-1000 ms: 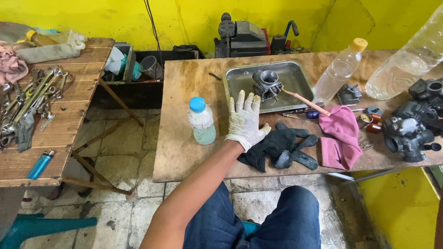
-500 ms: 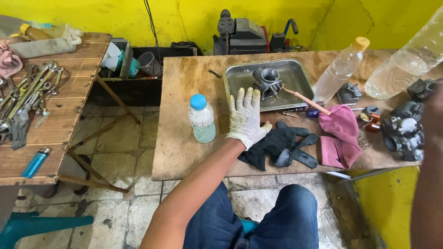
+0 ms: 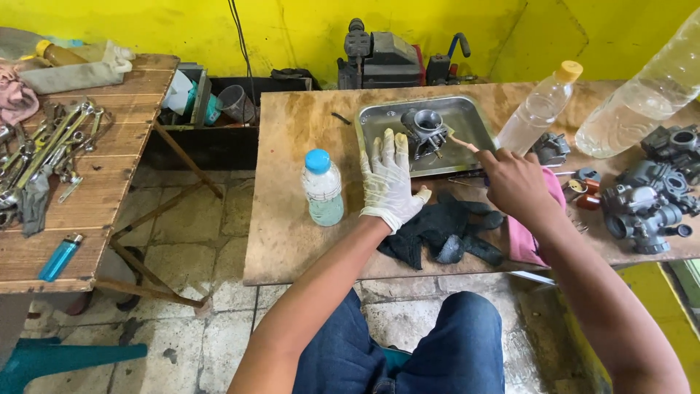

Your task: A person wearing gloves uses a small brush and cleaning solution to scrub a motorcycle carburetor body on a workbench.

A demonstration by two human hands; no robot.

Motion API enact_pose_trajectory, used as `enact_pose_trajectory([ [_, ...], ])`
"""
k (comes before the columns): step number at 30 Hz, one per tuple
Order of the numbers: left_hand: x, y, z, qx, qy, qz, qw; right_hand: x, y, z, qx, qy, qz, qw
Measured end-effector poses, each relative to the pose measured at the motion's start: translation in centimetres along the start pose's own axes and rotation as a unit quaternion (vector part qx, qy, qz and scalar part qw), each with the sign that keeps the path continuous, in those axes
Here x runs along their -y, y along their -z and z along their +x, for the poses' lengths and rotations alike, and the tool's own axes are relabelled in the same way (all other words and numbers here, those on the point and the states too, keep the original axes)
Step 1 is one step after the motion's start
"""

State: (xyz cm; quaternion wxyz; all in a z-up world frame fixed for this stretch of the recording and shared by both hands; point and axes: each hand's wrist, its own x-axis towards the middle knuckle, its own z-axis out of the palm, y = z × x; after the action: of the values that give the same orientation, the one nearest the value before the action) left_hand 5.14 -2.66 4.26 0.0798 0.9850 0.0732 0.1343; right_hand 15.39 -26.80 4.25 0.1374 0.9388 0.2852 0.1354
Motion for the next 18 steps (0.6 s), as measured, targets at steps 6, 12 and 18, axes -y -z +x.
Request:
enact_pose_trajectory([
  [6, -0.1, 0.5, 0.2, 0.012, 0.001, 0.007, 1.0, -0.1, -1.0, 0.3, -0.014, -0.073, 0.21, 0.975],
  [12, -0.4, 0.8, 0.6, 0.026, 0.015, 0.013, 0.999, 2.1, 6.1, -1.9, 0.002, -0.125, 0.287, 0.95],
  [18, -0.9, 2.1, 1.3, 0.03, 0.015, 0.004, 0.999, 5.2, 12.1, -4.0, -0.041, -0.156, 0.364, 0.917],
])
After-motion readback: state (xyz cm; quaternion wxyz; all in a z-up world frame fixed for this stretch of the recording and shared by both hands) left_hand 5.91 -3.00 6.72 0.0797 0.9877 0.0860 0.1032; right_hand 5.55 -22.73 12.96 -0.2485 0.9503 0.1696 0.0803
